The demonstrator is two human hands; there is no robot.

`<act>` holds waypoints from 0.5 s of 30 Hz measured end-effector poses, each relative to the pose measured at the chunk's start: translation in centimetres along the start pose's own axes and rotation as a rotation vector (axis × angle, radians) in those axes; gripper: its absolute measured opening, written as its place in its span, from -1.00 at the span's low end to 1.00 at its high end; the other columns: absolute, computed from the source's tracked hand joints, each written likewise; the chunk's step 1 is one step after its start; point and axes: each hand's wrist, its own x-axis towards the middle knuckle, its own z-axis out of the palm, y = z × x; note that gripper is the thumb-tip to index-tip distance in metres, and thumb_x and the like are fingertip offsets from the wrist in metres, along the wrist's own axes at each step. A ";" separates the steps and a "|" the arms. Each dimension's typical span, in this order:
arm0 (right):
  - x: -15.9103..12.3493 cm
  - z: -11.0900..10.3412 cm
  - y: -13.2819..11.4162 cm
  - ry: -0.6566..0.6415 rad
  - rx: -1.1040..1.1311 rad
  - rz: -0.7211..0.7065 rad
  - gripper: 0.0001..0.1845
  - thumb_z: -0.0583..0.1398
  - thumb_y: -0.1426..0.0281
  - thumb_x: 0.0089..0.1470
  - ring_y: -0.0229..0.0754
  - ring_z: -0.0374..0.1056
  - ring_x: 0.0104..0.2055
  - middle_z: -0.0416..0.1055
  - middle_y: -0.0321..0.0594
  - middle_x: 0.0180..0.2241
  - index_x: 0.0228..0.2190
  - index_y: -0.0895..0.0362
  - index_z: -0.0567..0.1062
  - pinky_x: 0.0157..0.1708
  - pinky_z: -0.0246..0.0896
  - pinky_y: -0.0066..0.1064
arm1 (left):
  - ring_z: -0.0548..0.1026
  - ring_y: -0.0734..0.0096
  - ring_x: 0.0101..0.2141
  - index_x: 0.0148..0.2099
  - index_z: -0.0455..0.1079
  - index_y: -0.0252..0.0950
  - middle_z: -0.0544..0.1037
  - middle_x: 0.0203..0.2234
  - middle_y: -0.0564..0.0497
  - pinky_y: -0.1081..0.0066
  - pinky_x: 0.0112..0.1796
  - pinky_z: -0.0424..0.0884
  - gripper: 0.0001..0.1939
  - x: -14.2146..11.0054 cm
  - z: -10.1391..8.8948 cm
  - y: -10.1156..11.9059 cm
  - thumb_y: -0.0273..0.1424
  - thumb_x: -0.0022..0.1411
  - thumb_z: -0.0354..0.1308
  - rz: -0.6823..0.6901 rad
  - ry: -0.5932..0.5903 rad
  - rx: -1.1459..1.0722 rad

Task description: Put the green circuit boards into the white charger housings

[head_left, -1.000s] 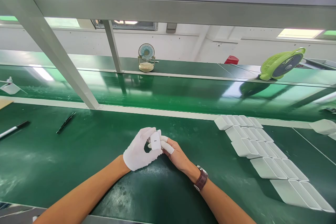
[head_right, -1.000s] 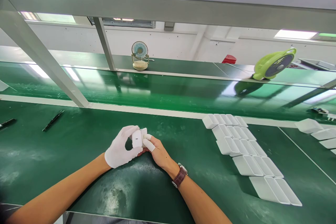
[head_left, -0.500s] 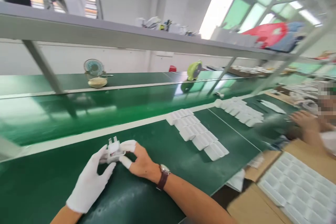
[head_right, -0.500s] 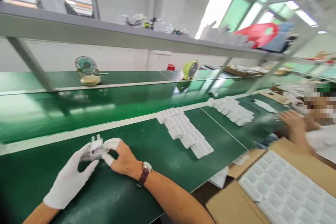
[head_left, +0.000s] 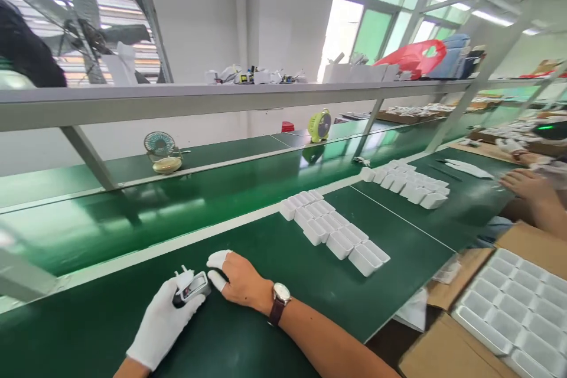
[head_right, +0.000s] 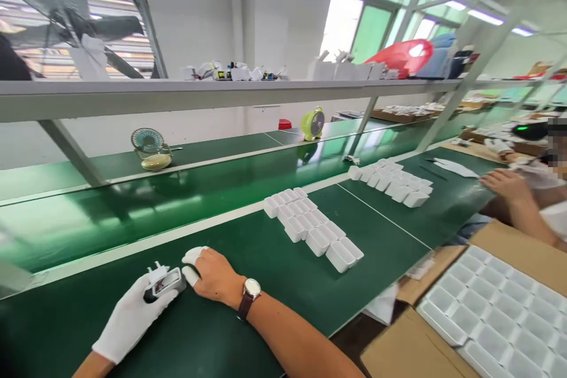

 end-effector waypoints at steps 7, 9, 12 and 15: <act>-0.2 0.6 0.9 -0.165 -0.279 -0.051 -0.66 0.10 0.43 0.23 0.05 0.29 0.19 0.45 0.09 0.05 -0.01 0.28 0.50 0.24 0.16 -0.11 | 0.61 0.11 -0.17 -0.09 0.51 -0.25 0.65 -0.21 -0.06 0.16 -0.07 0.52 -0.60 -0.5 -0.2 1.2 -0.21 0.01 0.29 0.006 -0.067 -0.107; -0.3 0.8 1.1 -0.197 -0.317 -0.075 -0.67 0.12 0.45 0.20 0.06 0.30 0.19 0.46 0.09 0.05 -0.04 0.28 0.51 0.25 0.14 -0.10 | 0.61 0.11 -0.12 -0.07 0.51 -0.24 0.65 -0.15 -0.06 0.16 -0.03 0.52 -0.60 -0.3 -0.2 1.2 -0.23 0.02 0.31 0.012 -0.116 -0.207; -0.5 1.0 1.3 -0.212 -0.353 -0.117 -0.67 0.13 0.43 0.19 0.07 0.31 0.18 0.46 0.08 0.05 -0.04 0.27 0.51 0.25 0.14 -0.09 | 0.59 0.09 -0.08 -0.01 0.50 -0.26 0.64 -0.10 -0.07 0.14 0.02 0.50 -0.56 1.8 -1.2 1.4 -0.26 0.03 0.33 -0.001 -0.074 -0.246; -0.5 1.1 1.4 -0.186 -0.366 -0.123 -0.66 0.10 0.40 0.24 0.08 0.32 0.17 0.45 0.07 0.06 -0.02 0.26 0.51 0.24 0.16 -0.08 | 0.57 0.05 -0.05 0.02 0.49 -0.31 0.63 -0.10 -0.13 0.11 0.06 0.44 -0.52 6.2 -3.4 1.6 -0.31 0.03 0.37 -0.063 0.077 -0.122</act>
